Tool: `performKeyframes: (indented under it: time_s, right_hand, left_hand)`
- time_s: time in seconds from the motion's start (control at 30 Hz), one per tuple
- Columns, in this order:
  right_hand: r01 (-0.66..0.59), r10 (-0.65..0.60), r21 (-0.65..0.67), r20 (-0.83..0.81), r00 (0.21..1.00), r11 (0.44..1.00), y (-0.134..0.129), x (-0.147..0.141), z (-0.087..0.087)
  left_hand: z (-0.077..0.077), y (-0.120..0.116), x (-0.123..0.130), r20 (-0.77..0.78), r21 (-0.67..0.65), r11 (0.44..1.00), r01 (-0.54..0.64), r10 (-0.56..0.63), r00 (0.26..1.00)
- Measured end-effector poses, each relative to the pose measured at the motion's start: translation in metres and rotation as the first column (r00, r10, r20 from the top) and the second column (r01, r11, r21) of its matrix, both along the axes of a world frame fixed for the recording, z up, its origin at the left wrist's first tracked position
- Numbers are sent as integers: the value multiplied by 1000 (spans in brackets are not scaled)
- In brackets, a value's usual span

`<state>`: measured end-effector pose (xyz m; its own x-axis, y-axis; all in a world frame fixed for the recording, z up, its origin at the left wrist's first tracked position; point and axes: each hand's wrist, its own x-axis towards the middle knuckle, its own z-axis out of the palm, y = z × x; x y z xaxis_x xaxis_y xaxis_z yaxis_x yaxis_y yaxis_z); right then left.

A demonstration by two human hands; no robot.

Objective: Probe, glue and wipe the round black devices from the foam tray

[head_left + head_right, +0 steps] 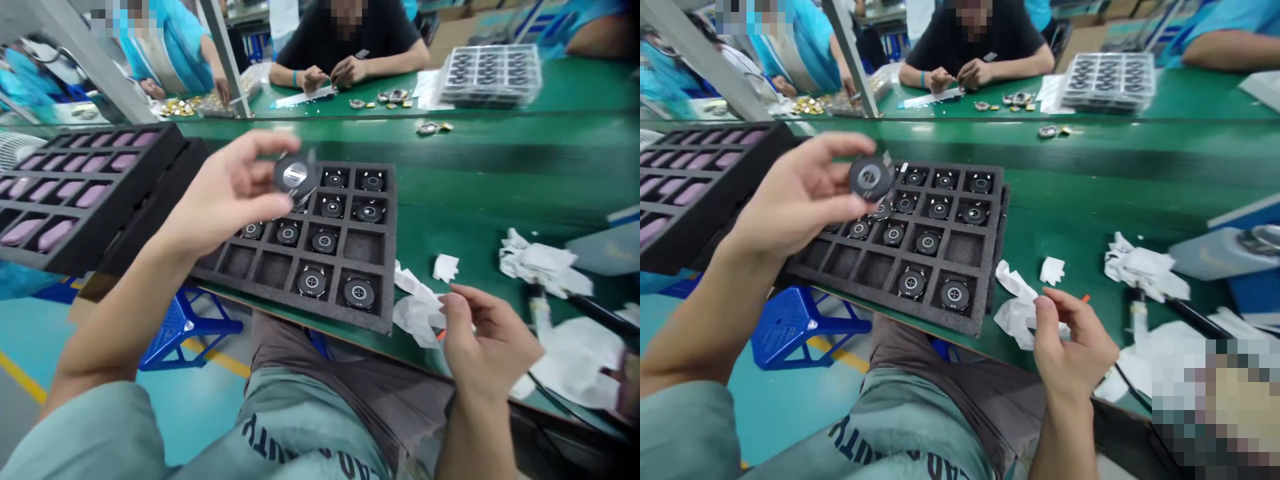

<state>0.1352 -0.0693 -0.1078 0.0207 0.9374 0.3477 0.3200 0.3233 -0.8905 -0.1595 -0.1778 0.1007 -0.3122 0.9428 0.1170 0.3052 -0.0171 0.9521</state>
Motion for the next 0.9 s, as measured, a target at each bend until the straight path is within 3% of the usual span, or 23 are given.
performKeyframes:
  time_s: [0.07,0.17,0.3,0.4,0.5,0.57,0.6,0.73,0.9]
  right_hand:
    - [-32,32,-18,11,999,999,-1,-1,-4]
    - [-99,100,-51,18,995,994,-2,-3,-7]
    - [-85,85,-29,4,996,996,-3,-5,-5]
    - [-59,59,-27,-5,998,998,-5,-3,-2]
    - [-39,38,-40,-30,999,998,-8,0,0]
    - [-31,29,-43,-52,998,999,-11,3,2]
    - [-30,27,-44,-57,998,999,-13,5,3]
    - [21,-24,-52,-48,999,998,-17,19,7]
    - [137,-137,-38,-2,991,990,-14,48,5]
  left_hand:
    - [-12,-40,-8,-191,-124,992,-37,12,982]
    - [-45,-75,-9,-488,-265,962,-58,-82,869]
    - [-76,-85,-4,-727,-279,959,-48,-179,663]
    - [-76,-85,-10,-744,-236,968,-88,-122,657]
    - [-66,-71,-27,-733,-89,983,-162,45,678]
    - [-59,-51,-46,-782,-25,972,-235,128,610]
    - [-57,-39,-57,-788,-60,967,-246,106,606]
    - [-53,4,-99,-634,-328,938,-116,-128,762]
    - [-41,27,-110,-604,-427,904,-15,-273,748]
